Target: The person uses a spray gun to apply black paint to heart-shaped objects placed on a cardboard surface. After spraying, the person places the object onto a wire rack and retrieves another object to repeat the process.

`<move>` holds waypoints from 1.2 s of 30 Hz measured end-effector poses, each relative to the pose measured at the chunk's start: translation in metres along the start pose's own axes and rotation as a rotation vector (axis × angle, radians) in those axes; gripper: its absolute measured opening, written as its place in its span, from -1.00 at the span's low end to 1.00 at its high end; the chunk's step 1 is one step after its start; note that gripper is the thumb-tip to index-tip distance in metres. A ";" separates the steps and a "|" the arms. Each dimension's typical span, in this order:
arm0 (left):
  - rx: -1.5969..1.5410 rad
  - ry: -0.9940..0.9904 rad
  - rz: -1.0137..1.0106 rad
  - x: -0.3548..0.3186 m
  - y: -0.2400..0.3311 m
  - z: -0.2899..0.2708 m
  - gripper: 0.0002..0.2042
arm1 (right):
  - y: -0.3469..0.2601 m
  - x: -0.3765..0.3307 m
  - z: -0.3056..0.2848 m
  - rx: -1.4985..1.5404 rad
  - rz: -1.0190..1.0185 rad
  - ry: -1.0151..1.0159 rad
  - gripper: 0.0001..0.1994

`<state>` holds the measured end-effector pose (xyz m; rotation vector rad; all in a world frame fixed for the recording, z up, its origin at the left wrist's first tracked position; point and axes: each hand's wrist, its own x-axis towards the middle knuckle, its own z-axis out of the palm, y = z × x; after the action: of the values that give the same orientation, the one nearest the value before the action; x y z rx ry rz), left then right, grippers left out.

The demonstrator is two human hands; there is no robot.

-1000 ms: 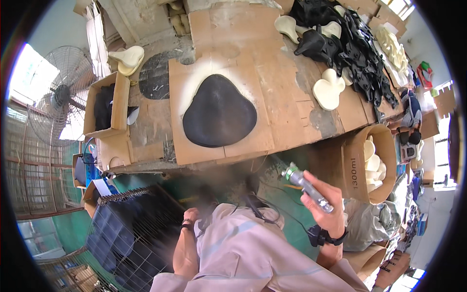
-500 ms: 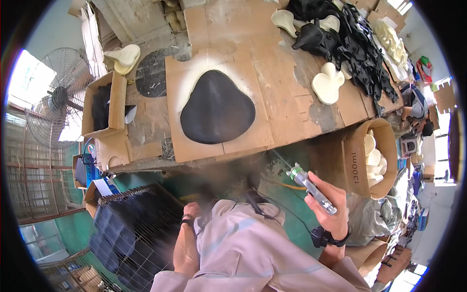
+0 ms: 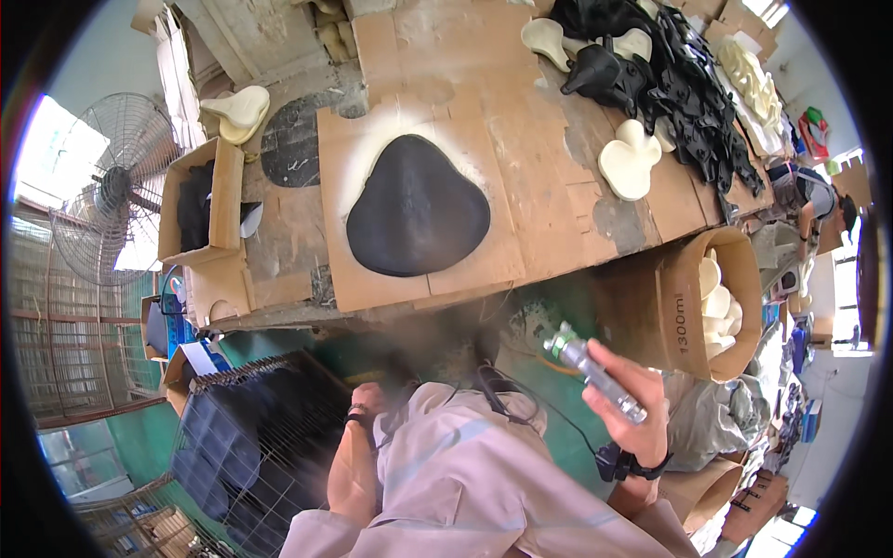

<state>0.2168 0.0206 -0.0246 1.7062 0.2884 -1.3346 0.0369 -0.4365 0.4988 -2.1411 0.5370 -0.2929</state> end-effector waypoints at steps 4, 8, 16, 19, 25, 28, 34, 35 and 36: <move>-0.391 0.106 -0.077 -0.005 0.019 0.004 -0.74 | 0.018 0.004 0.009 0.040 0.071 0.166 -0.50; -0.076 0.365 0.122 -0.018 0.081 0.026 -0.74 | 0.023 -0.021 0.010 -0.022 0.112 0.076 -0.48; 0.020 0.557 0.552 0.040 0.219 0.029 -0.79 | -0.003 -0.020 0.026 0.069 0.131 0.060 -0.46; 0.324 0.903 0.786 0.054 0.291 0.053 -0.68 | 0.004 -0.040 0.010 0.023 0.111 -0.015 -0.47; 0.588 1.059 0.497 0.054 0.350 0.077 -0.63 | 0.012 -0.059 0.001 0.013 0.194 0.116 -0.48; 0.611 1.067 0.513 0.054 0.364 0.087 -0.67 | 0.027 -0.068 0.006 0.079 0.260 0.220 -0.49; -1.058 0.349 0.342 0.100 0.369 0.060 -0.94 | 0.051 -0.057 0.009 0.056 0.191 0.155 -0.46; -1.210 0.189 0.278 0.101 0.378 0.061 -0.94 | 0.055 -0.054 0.010 0.072 0.172 0.166 -0.47; -1.386 0.076 0.285 0.100 0.385 0.062 -0.97 | 0.059 -0.051 0.010 0.068 0.160 0.149 -0.47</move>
<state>0.4699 -0.2720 0.0864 0.5625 0.7548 -0.5309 -0.0200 -0.4355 0.4449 -2.0067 0.7696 -0.3779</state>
